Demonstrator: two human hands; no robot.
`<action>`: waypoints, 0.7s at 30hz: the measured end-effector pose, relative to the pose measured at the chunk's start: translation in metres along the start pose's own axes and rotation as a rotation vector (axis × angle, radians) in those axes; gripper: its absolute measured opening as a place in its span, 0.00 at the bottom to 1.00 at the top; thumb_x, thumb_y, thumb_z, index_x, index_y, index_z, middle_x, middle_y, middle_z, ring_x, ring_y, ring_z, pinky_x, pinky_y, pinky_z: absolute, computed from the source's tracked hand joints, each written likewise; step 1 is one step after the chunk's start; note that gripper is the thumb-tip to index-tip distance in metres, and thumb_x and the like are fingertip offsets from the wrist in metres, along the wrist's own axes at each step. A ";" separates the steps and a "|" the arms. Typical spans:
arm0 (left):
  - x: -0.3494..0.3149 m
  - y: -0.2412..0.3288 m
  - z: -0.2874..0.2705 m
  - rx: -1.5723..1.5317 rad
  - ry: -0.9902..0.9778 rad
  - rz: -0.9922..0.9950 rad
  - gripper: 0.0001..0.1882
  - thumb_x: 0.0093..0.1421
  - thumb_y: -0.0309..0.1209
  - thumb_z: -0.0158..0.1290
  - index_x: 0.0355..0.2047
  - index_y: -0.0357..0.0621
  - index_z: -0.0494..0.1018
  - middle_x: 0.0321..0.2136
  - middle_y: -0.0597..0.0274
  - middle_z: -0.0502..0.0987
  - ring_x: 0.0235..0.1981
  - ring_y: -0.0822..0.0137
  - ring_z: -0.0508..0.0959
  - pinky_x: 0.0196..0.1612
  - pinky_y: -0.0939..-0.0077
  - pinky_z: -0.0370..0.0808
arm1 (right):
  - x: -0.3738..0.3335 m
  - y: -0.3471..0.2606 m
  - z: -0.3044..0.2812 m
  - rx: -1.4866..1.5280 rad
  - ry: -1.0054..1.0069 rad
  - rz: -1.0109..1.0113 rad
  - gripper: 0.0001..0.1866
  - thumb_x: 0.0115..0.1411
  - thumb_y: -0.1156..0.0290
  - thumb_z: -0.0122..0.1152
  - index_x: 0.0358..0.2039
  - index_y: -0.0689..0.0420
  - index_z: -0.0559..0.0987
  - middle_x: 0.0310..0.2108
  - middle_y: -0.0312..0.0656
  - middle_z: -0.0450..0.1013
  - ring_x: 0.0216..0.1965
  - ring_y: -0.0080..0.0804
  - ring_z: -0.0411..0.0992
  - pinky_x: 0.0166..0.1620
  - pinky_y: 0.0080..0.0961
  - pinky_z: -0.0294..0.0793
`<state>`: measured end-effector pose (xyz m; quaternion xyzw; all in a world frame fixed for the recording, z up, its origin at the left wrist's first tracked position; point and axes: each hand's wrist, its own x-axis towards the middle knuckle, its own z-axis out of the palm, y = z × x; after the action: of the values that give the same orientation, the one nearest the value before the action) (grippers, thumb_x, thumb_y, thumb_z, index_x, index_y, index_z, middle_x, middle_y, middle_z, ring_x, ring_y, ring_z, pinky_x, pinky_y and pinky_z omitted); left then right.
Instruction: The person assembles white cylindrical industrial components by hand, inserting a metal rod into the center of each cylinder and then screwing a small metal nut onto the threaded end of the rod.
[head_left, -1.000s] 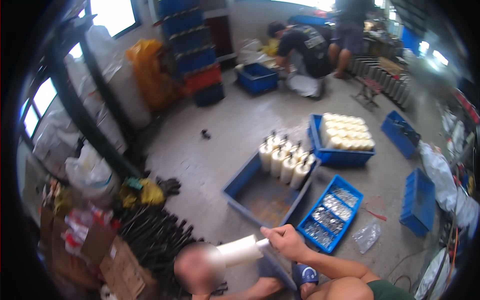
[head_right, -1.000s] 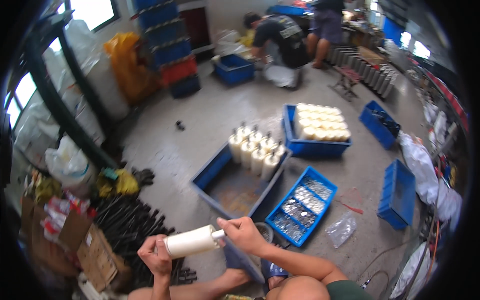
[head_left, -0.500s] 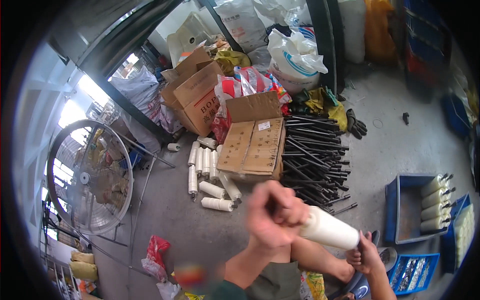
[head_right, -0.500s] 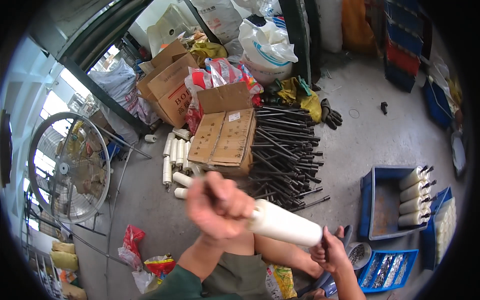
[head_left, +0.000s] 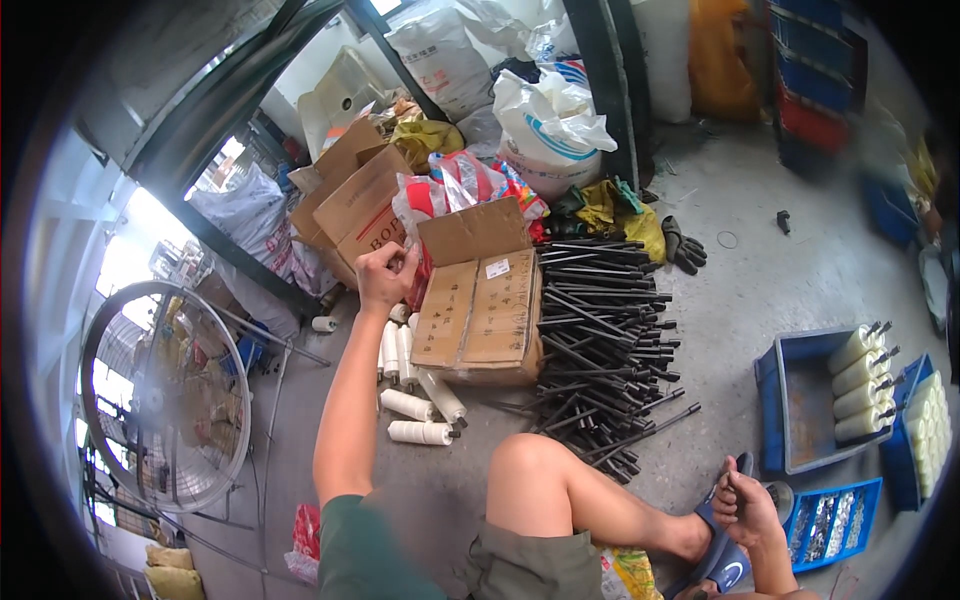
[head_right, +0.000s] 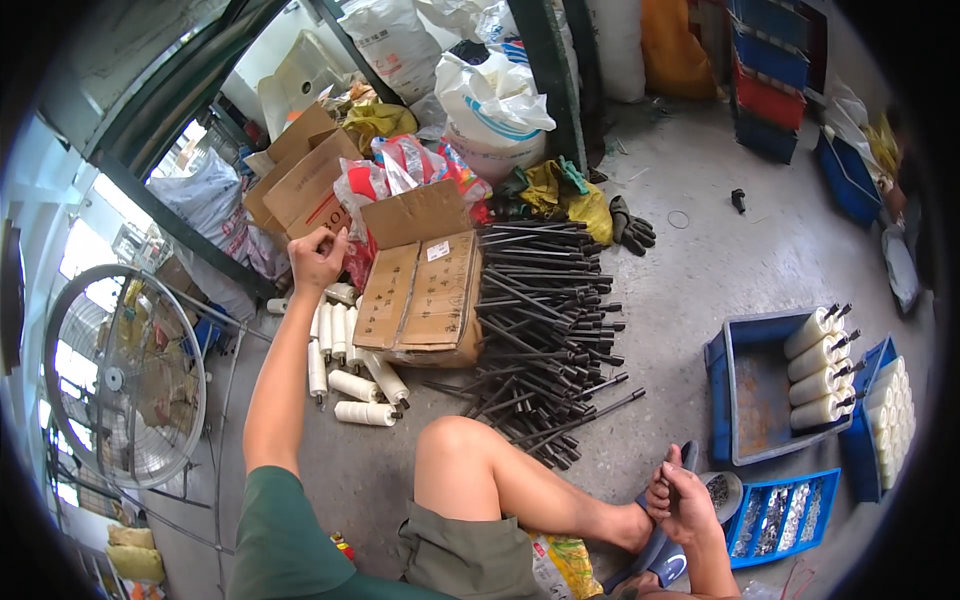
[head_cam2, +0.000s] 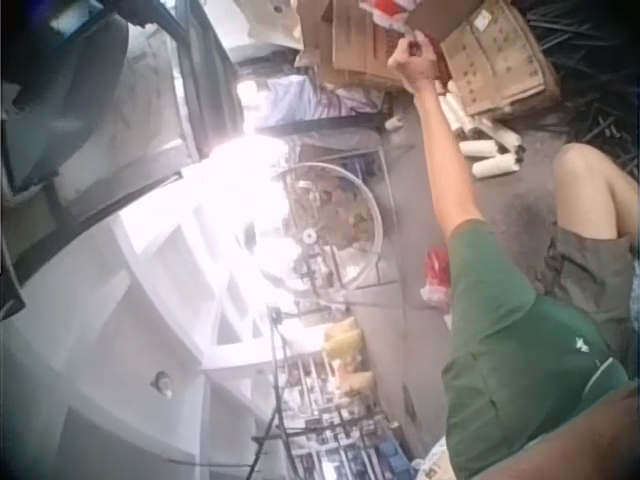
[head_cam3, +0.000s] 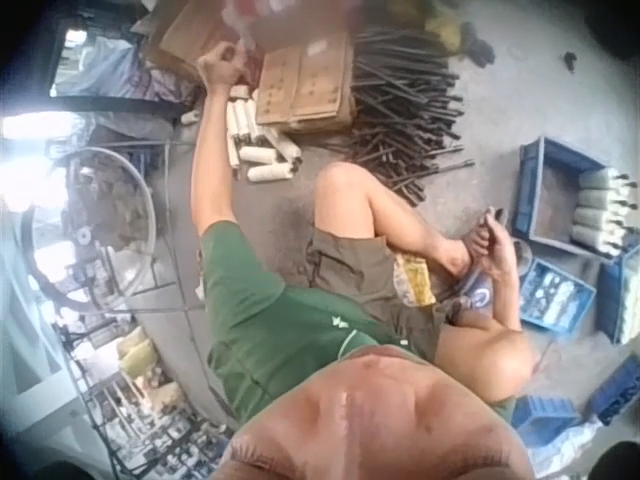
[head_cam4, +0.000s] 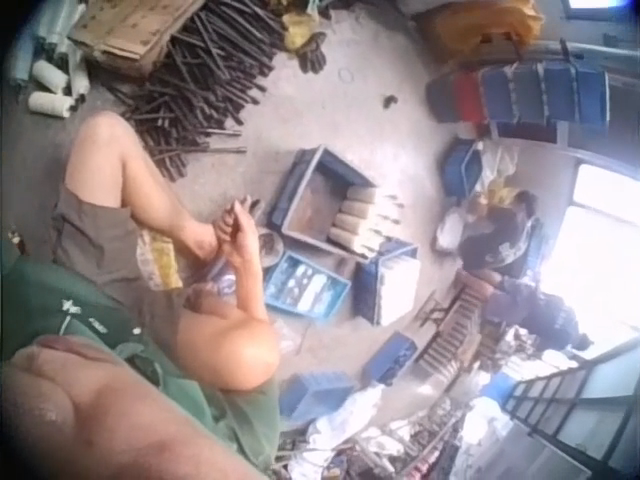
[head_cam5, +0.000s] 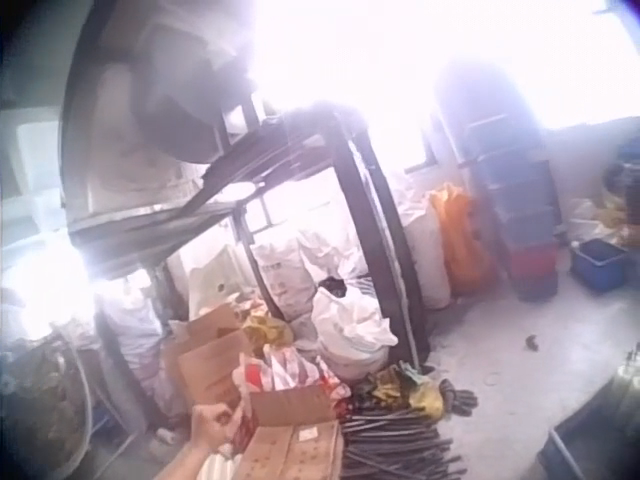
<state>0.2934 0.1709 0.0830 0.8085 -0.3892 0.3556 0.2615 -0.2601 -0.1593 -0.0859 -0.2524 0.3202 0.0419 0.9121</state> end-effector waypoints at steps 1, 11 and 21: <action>0.001 -0.014 0.017 0.040 -0.052 -0.016 0.16 0.59 0.34 0.62 0.18 0.39 0.74 0.12 0.55 0.72 0.13 0.60 0.74 0.20 0.68 0.68 | -0.002 -0.002 0.003 -0.031 0.009 -0.024 0.11 0.68 0.58 0.57 0.34 0.50 0.75 0.20 0.28 0.58 0.20 0.19 0.55 0.21 0.15 0.54; -0.057 0.300 0.174 -0.445 -0.396 0.473 0.10 0.58 0.28 0.60 0.20 0.42 0.74 0.16 0.59 0.72 0.19 0.57 0.73 0.25 0.64 0.69 | -0.004 -0.031 -0.021 0.042 0.033 -0.088 0.12 0.69 0.59 0.59 0.31 0.50 0.76 0.20 0.22 0.61 0.20 0.13 0.54 0.21 0.15 0.49; -0.089 0.648 0.272 -1.061 -0.800 0.379 0.08 0.59 0.32 0.61 0.34 0.42 0.77 0.18 0.56 0.77 0.18 0.61 0.77 0.25 0.69 0.72 | -0.056 -0.099 -0.167 0.401 0.614 -0.750 0.07 0.66 0.63 0.61 0.35 0.50 0.77 0.25 0.27 0.67 0.23 0.15 0.64 0.22 0.15 0.60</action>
<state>-0.1733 -0.3427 -0.0582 0.5583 -0.7118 -0.1690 0.3912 -0.3746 -0.3220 -0.1208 -0.1707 0.4622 -0.4257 0.7590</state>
